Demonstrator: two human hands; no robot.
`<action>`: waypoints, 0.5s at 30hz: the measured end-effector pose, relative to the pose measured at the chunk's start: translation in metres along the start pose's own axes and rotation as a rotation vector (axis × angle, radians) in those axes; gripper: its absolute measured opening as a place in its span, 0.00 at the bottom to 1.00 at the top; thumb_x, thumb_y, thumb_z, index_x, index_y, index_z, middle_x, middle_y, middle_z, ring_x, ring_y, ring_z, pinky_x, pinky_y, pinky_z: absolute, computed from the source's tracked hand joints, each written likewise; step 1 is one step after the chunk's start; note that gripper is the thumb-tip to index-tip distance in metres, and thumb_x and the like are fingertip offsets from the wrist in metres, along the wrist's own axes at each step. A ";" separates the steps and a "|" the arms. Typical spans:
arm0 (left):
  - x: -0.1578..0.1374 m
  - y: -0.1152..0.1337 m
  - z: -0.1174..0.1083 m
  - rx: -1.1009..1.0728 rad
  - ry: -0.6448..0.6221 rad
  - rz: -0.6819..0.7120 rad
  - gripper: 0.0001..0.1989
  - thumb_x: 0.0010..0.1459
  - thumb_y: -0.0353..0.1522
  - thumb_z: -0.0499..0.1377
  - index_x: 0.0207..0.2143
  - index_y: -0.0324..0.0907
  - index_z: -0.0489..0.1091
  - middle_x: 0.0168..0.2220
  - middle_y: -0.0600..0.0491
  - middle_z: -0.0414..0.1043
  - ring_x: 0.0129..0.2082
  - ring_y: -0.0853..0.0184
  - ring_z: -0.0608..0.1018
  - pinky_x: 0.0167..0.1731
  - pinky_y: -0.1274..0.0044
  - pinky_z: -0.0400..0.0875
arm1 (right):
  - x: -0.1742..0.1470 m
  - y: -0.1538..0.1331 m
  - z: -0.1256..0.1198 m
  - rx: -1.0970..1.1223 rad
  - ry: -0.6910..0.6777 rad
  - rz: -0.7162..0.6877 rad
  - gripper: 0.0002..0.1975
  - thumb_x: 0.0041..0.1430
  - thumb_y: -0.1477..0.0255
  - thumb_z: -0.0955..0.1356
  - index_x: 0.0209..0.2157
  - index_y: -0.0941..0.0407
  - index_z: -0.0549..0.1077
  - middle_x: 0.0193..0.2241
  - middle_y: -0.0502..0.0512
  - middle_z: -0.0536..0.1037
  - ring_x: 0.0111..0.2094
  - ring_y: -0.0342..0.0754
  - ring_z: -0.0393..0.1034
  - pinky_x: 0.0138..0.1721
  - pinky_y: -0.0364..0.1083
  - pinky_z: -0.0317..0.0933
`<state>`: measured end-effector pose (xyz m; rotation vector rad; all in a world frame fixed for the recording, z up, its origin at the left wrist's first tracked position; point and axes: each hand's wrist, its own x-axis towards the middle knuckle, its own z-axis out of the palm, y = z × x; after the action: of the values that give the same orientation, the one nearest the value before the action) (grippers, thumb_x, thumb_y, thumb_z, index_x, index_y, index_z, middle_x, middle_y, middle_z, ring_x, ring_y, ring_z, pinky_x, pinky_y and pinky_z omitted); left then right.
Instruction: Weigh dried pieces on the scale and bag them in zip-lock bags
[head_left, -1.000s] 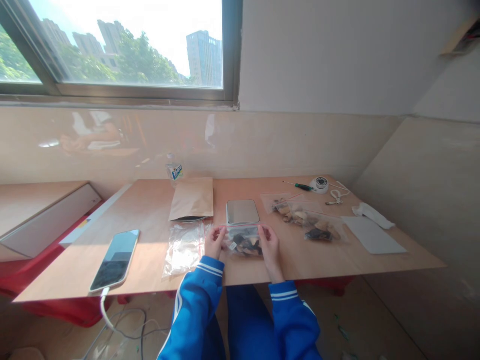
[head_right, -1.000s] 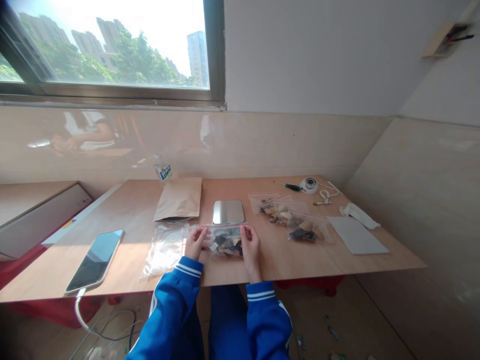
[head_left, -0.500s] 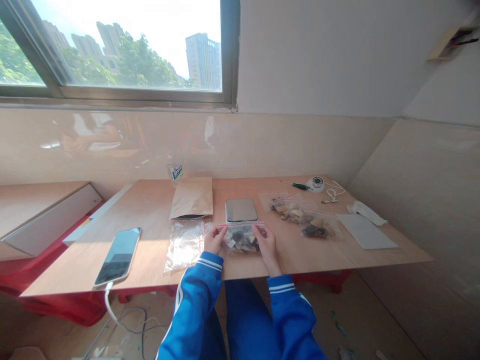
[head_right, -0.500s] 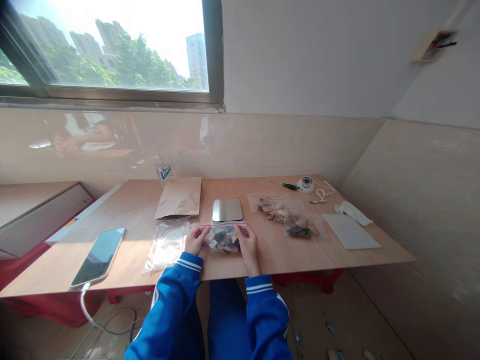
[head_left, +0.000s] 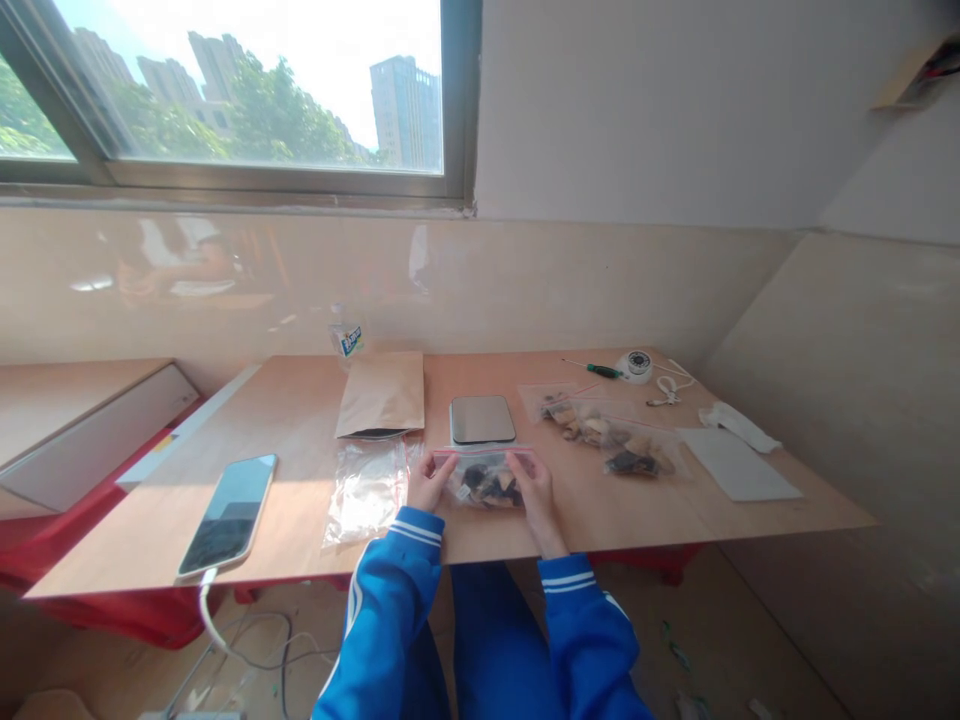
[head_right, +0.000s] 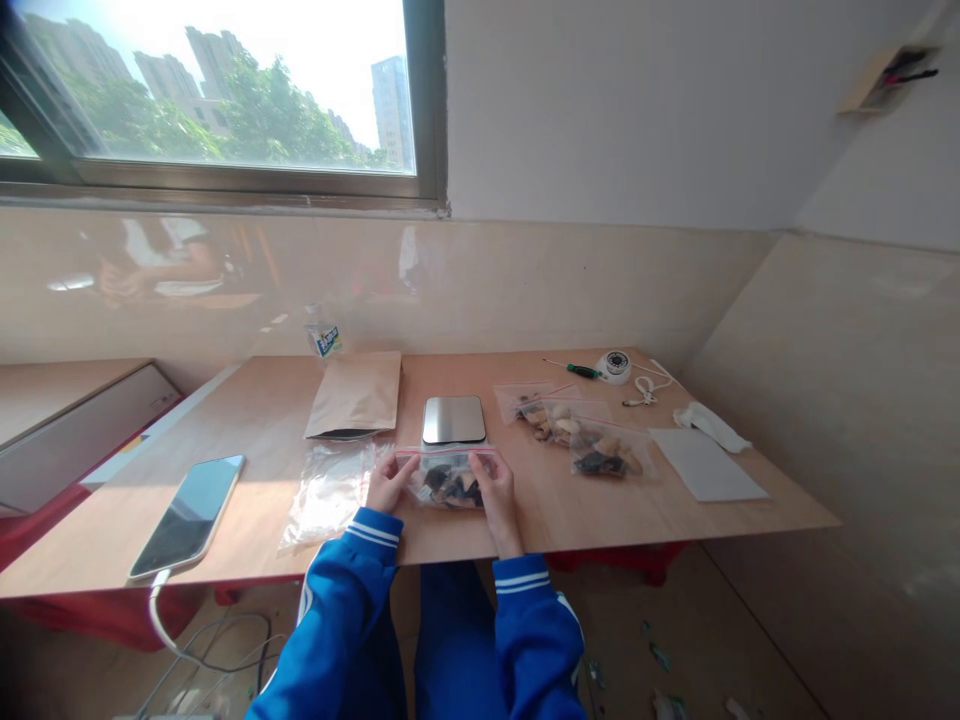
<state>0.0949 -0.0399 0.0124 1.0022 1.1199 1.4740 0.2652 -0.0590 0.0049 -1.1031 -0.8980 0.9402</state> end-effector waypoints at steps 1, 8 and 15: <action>0.000 0.000 0.000 0.000 -0.022 -0.016 0.19 0.34 0.43 0.71 0.25 0.38 0.76 0.24 0.51 0.76 0.26 0.67 0.76 0.26 0.78 0.70 | 0.000 0.000 0.000 -0.001 -0.018 0.008 0.17 0.48 0.57 0.72 0.33 0.56 0.77 0.31 0.54 0.80 0.35 0.50 0.75 0.39 0.48 0.68; 0.001 -0.007 -0.002 -0.014 -0.043 -0.046 0.19 0.36 0.42 0.71 0.27 0.38 0.76 0.25 0.51 0.77 0.29 0.64 0.78 0.32 0.74 0.72 | -0.003 -0.004 0.000 -0.032 -0.082 0.021 0.18 0.47 0.56 0.72 0.32 0.56 0.78 0.31 0.55 0.81 0.34 0.51 0.75 0.37 0.48 0.68; 0.001 -0.006 -0.003 -0.004 -0.048 -0.038 0.16 0.35 0.40 0.71 0.26 0.39 0.77 0.26 0.51 0.78 0.30 0.63 0.78 0.32 0.74 0.73 | -0.005 -0.008 0.005 -0.038 -0.025 -0.030 0.15 0.46 0.59 0.73 0.29 0.57 0.78 0.28 0.54 0.81 0.32 0.50 0.75 0.37 0.49 0.68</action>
<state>0.0933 -0.0390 0.0059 1.0031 1.0956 1.4144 0.2607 -0.0634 0.0131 -1.1093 -0.9538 0.9178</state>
